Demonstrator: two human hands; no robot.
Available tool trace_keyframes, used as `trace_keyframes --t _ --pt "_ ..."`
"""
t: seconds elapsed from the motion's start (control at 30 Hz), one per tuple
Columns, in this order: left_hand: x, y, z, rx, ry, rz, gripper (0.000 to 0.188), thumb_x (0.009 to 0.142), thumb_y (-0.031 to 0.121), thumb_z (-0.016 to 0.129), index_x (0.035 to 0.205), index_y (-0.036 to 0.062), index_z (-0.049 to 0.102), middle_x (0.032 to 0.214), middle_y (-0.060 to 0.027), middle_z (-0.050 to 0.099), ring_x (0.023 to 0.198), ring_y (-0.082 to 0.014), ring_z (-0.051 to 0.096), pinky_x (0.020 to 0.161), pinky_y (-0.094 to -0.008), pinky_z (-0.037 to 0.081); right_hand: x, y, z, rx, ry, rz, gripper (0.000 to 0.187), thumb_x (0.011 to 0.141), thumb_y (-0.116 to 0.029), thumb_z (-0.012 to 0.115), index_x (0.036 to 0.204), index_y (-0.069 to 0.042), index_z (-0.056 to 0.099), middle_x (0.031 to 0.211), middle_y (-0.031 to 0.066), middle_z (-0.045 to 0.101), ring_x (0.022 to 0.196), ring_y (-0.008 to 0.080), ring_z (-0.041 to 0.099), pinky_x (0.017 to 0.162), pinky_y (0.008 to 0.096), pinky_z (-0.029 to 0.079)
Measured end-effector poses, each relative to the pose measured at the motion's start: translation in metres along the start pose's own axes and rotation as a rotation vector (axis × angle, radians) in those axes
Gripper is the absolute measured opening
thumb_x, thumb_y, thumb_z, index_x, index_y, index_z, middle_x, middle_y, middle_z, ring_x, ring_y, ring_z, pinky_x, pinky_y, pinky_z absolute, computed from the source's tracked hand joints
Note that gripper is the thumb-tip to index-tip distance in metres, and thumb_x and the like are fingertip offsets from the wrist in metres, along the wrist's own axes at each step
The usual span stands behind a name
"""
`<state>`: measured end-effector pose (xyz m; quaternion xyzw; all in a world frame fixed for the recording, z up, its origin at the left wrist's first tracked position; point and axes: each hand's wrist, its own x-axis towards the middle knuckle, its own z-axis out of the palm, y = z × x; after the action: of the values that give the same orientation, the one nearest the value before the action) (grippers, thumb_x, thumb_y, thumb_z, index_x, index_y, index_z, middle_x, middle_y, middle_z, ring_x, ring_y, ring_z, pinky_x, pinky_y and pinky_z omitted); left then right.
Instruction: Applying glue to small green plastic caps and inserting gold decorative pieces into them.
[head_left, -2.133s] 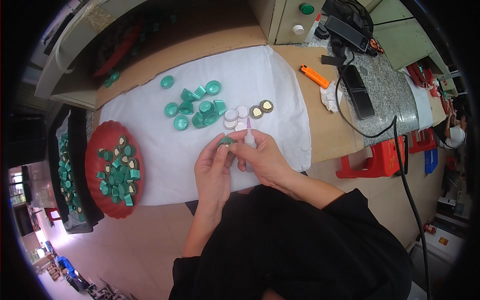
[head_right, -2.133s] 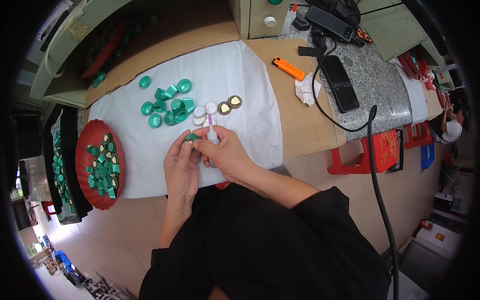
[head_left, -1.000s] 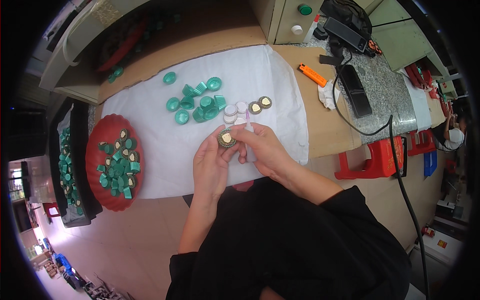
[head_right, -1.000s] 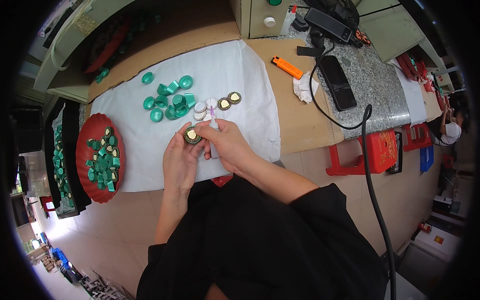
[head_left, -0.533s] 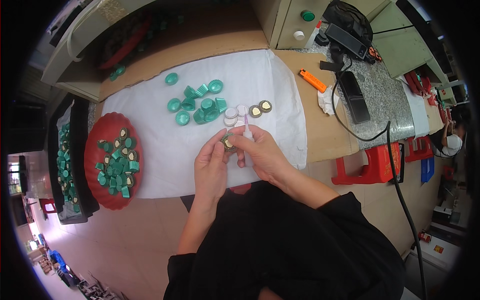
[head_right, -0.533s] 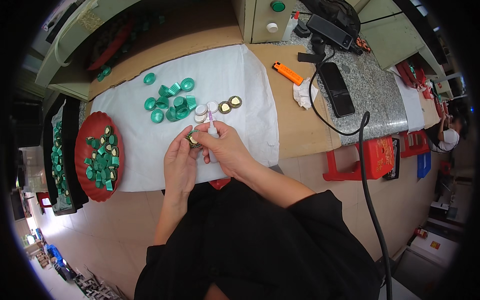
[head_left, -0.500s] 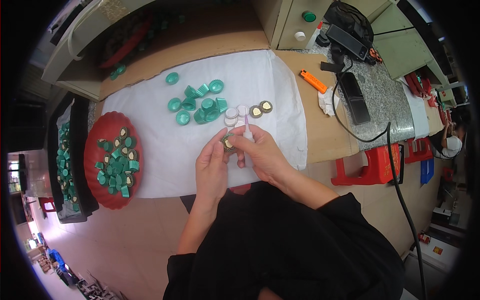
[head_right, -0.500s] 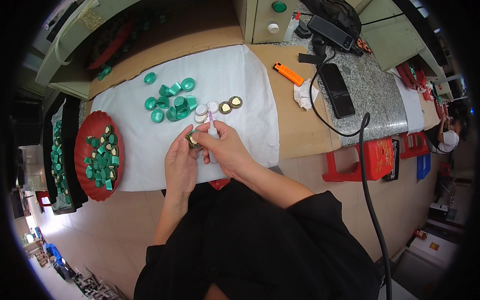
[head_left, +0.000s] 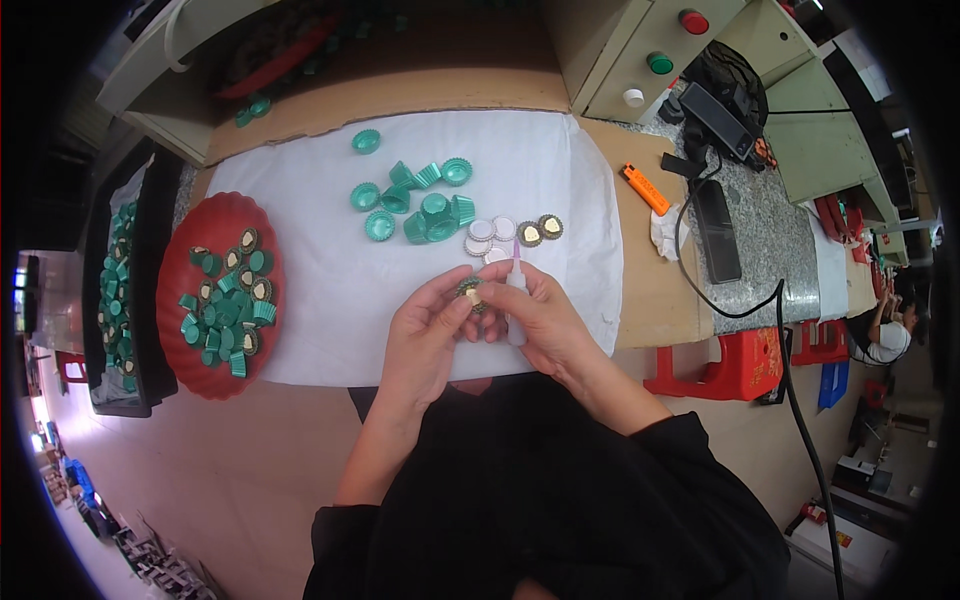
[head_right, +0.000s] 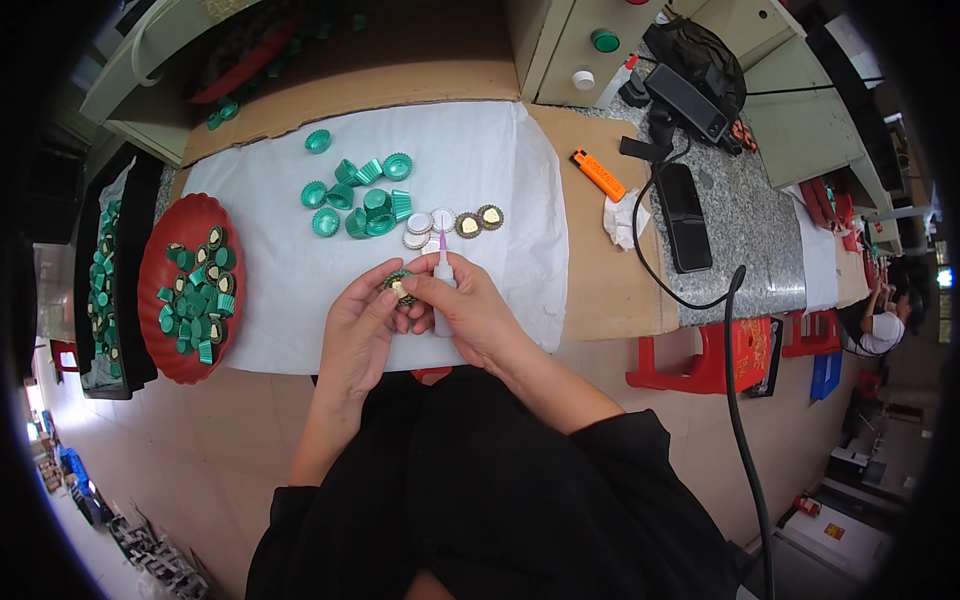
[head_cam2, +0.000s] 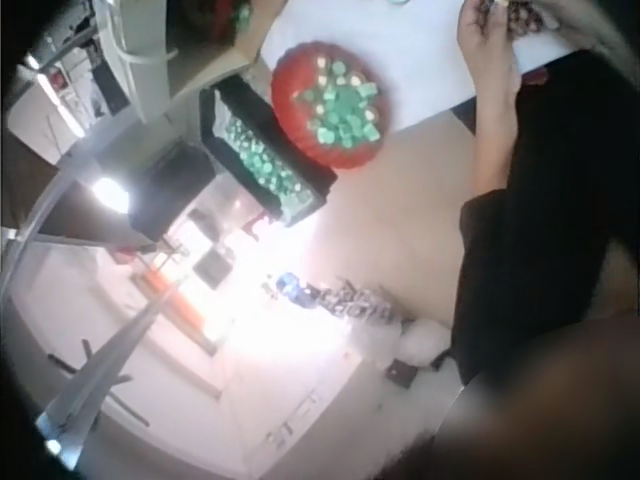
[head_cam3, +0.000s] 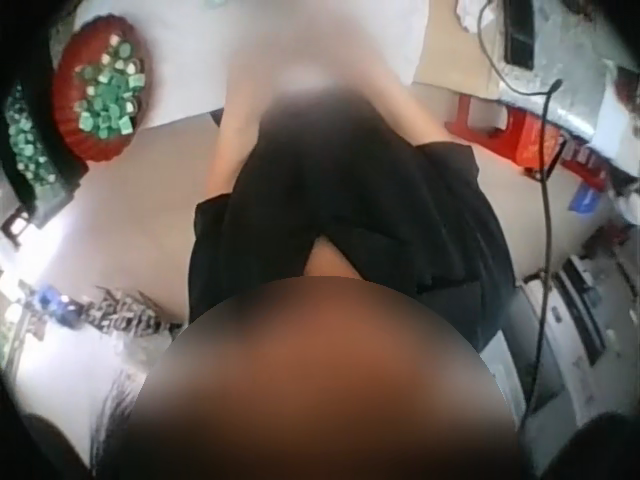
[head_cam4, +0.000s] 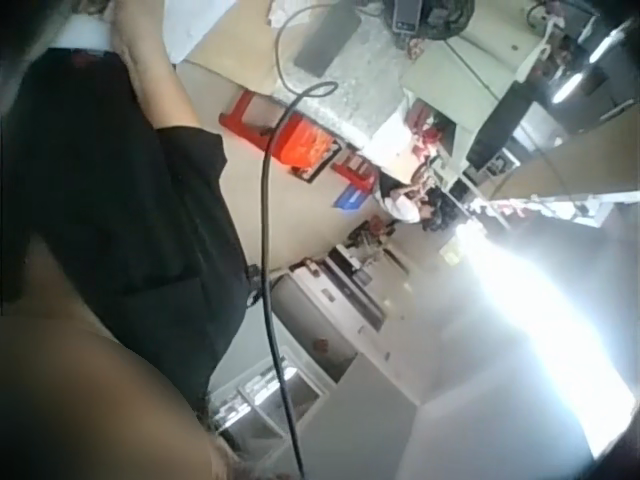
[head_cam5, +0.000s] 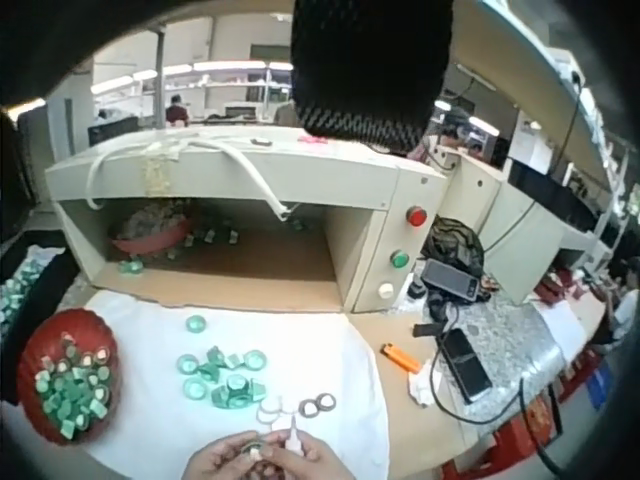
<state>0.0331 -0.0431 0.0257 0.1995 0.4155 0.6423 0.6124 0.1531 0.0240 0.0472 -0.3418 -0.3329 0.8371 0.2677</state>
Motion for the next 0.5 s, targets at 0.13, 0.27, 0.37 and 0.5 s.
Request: trace_keyframes --t 0.13,0.27,0.37,0.5 --pt "0.0012 -0.0030 0.0003 -0.078 -0.005 0.087 0.030 0.082 0.006 0.050 0.111 -0.0012 0.047 0.085 -0.0056 0.055 0.069 -0.0104 0.049 0.060 -0.0212 0.041 0.0023 -0.0023 -0.0004 0.029 -0.018 0.023 0.015 0.080 -0.013 0.055 0.088 -0.002 0.049 0.069 0.0052 0.054 0.058 0.0099 0.051 0.049 0.0209 0.043" --pt "0.0001 -0.0087 -0.0041 0.150 -0.052 0.160 0.030 0.084 0.006 0.047 0.113 -0.0004 0.046 0.088 -0.0063 0.051 0.068 -0.0096 0.049 0.061 -0.0213 0.042 0.0017 -0.0042 -0.0063 0.011 -0.043 0.063 0.015 0.080 -0.013 0.055 0.088 -0.002 0.048 0.069 0.0056 0.054 0.056 0.0104 0.051 0.048 0.0212 0.042" --pt "0.0015 -0.0094 -0.0032 0.225 -0.025 0.172 0.030 0.085 0.008 0.045 0.114 0.0004 0.045 0.090 -0.0055 0.049 0.068 -0.0091 0.048 0.061 -0.0212 0.042 0.0027 -0.0045 -0.0072 -0.033 -0.036 0.062 0.017 0.080 -0.013 0.055 0.089 -0.002 0.047 0.069 0.0052 0.054 0.055 0.0099 0.051 0.048 0.0213 0.042" --pt "0.0010 -0.0051 0.0022 0.157 -0.031 0.214 0.030 0.085 0.007 0.045 0.114 0.0007 0.046 0.089 -0.0043 0.048 0.068 -0.0090 0.048 0.061 -0.0209 0.041 0.0018 -0.0007 -0.0065 -0.087 -0.024 0.027 0.019 0.079 -0.011 0.056 0.091 -0.001 0.046 0.068 0.0043 0.053 0.056 0.0091 0.050 0.049 0.0207 0.041"
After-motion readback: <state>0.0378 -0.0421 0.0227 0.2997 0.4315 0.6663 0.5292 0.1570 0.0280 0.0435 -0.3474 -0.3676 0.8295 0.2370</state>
